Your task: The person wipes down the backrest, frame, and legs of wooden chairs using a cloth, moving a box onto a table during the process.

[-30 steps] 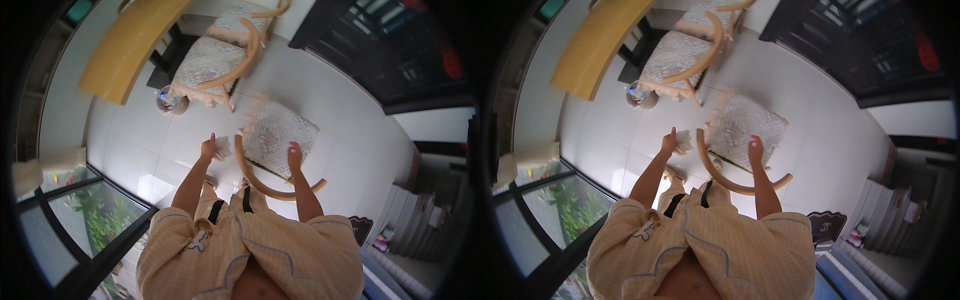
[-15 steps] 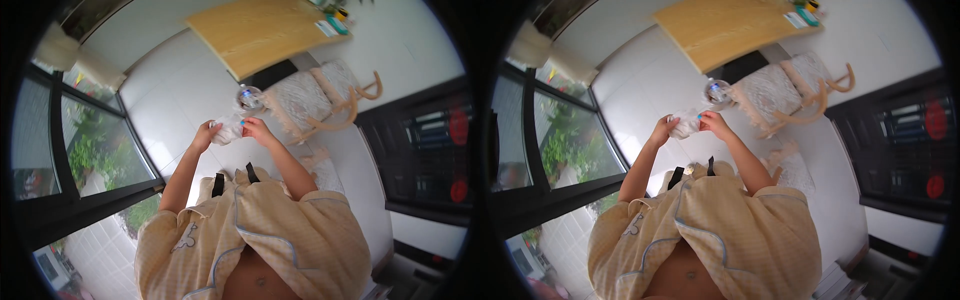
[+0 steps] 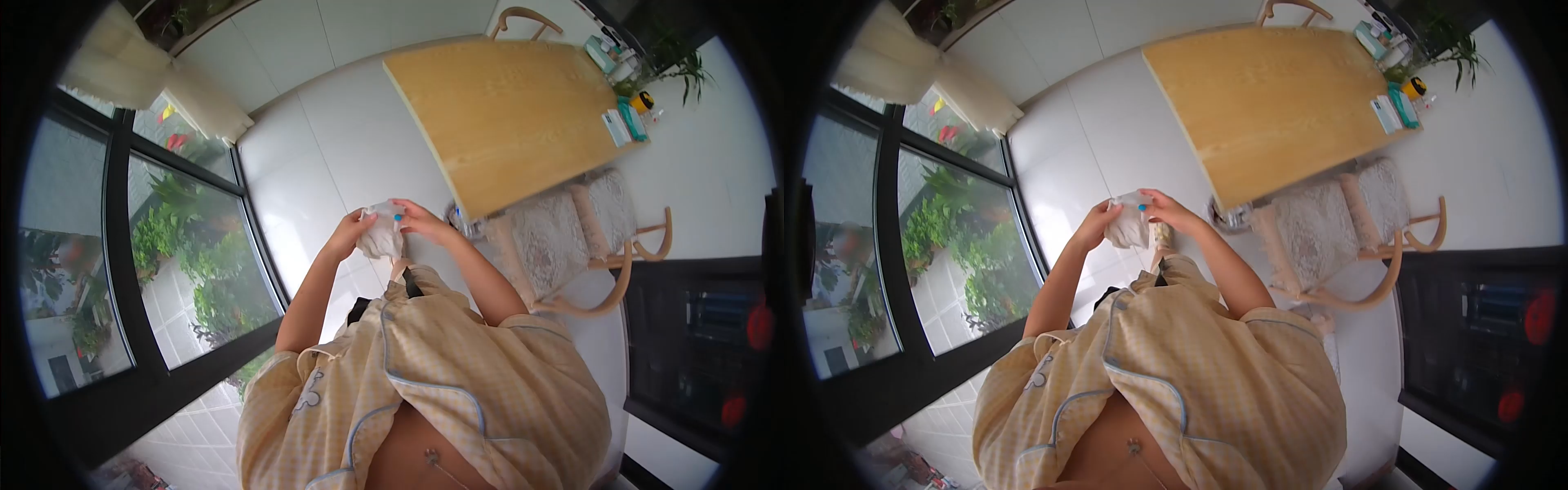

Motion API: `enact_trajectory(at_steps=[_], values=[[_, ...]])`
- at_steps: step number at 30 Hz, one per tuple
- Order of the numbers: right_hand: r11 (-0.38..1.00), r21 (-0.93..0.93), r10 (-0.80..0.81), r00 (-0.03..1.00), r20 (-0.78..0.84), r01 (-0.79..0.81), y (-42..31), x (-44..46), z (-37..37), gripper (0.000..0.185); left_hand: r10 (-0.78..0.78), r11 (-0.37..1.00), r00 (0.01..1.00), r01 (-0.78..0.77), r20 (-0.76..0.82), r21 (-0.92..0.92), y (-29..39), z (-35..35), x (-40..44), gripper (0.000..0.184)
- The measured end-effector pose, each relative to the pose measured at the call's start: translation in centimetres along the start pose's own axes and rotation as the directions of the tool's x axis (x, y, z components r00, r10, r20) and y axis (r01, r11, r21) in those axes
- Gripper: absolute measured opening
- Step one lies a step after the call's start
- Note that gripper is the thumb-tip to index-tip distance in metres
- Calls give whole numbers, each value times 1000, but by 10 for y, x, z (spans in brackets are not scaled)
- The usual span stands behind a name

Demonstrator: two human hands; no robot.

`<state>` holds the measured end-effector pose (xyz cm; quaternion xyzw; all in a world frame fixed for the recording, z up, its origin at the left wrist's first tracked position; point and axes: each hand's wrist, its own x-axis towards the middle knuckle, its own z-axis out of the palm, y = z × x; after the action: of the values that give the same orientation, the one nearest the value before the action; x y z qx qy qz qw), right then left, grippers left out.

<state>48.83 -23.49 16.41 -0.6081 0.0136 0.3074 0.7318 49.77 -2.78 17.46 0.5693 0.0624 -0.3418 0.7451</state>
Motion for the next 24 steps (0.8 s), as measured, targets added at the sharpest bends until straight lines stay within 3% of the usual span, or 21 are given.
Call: enact_trajectory(at_steps=[1, 2, 5, 9, 11, 15, 18, 24], values=[[990, 103, 86, 993, 87, -94, -11, 18, -10, 46, 5, 1000, 1000, -5, -3, 7, 14, -5, 14, 47], [986, 154, 46, 994, 100, -61, -20, 34, -18, 38, -22, 997, 1000, 21, 6, 71, 28, -10, 27, 44], [994, 20, 106, 991, 82, -108, -43, 84, -47, 27, -2, 967, 1000, 8, -25, 256, 70, -15, 62, 39], [983, 165, 86, 996, 0, -84, -75, 133, -67, 20, -42, 977, 998, 51, -52, 205, 92, -42, 118, 40], [984, 165, 81, 996, -39, -73, -81, 156, -75, 21, -61, 987, 986, 83, -154, 135, 109, -45, 136, 39], [972, 204, 143, 984, -109, -119, -86, 201, -84, 24, -79, 974, 988, 105, -134, 199, 113, -86, 190, 37], [979, 180, 132, 975, -176, -100, -89, 243, -91, 24, -24, 977, 998, 35, -52, 212, 127, -121, 234, 34], [939, 326, 183, 963, -195, -112, -143, 340, -112, 27, 47, 992, 996, -37, -81, 120, 201, -206, 328, 28]])
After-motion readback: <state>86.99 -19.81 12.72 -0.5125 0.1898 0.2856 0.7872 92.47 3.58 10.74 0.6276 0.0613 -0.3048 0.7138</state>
